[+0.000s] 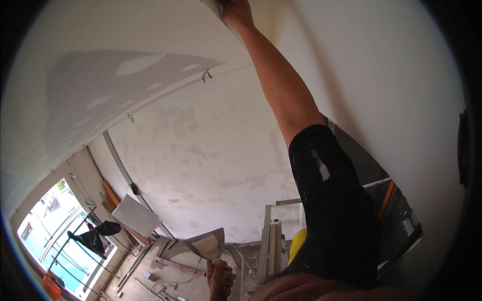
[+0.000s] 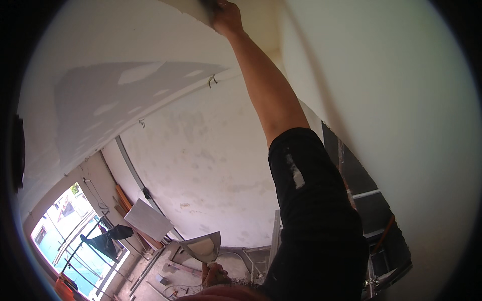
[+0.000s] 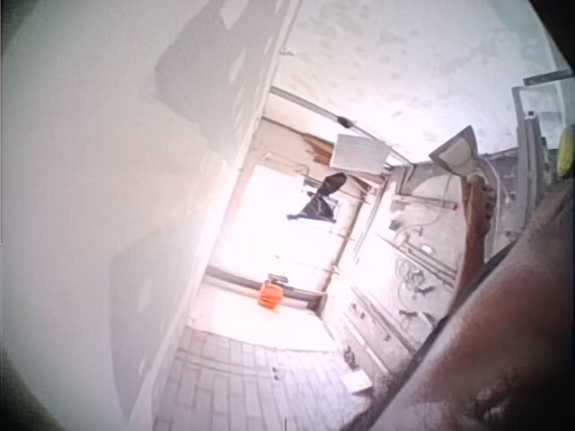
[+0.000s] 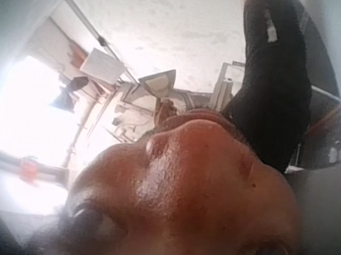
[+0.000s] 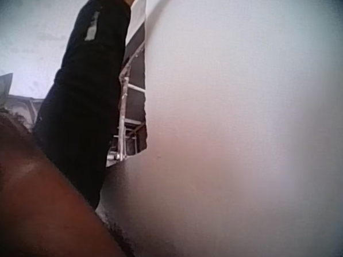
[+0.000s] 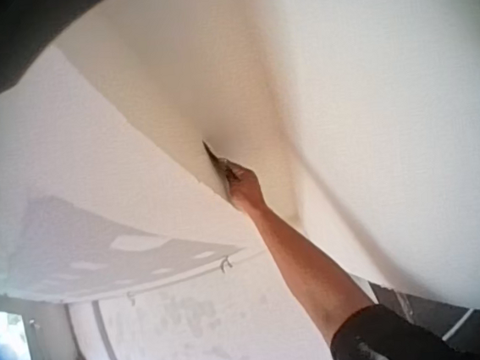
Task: The person applies plaster to the ceiling using a hawk and a trowel. They repeatedly scoop plaster from the hawk onto the trowel and spread it onto the ceiling surface, smoothing it out in long strokes.
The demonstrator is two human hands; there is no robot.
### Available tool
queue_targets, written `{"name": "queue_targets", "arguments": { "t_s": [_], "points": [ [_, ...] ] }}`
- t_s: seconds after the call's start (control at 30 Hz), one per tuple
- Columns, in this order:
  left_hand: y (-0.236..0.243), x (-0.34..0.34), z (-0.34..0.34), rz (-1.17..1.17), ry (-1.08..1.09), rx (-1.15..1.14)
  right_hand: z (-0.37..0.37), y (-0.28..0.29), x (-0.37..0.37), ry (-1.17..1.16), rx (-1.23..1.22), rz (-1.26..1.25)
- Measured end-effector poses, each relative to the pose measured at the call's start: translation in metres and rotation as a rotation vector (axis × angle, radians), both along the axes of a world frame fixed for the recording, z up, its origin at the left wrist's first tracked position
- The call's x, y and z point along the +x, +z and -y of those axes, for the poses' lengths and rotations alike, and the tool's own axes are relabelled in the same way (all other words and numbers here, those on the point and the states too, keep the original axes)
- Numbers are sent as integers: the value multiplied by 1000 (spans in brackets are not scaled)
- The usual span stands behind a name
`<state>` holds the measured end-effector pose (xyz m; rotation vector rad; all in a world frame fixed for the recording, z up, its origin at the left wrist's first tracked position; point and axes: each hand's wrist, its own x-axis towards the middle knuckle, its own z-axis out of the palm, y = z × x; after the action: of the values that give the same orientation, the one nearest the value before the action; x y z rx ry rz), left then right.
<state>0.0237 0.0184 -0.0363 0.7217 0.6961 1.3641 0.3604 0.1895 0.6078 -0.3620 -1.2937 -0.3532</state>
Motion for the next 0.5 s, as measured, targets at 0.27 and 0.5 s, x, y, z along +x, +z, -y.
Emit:
{"name": "queue_targets", "arguments": {
  "t_s": [0.27, 0.5],
  "points": [
    [8, -2, 4, -10, 1, 1, -5, -1, 19, -228, 16, 112],
    [7, 3, 5, -20, 70, -3, 6, 6, 43, -238, 136, 9]
  ]
}}
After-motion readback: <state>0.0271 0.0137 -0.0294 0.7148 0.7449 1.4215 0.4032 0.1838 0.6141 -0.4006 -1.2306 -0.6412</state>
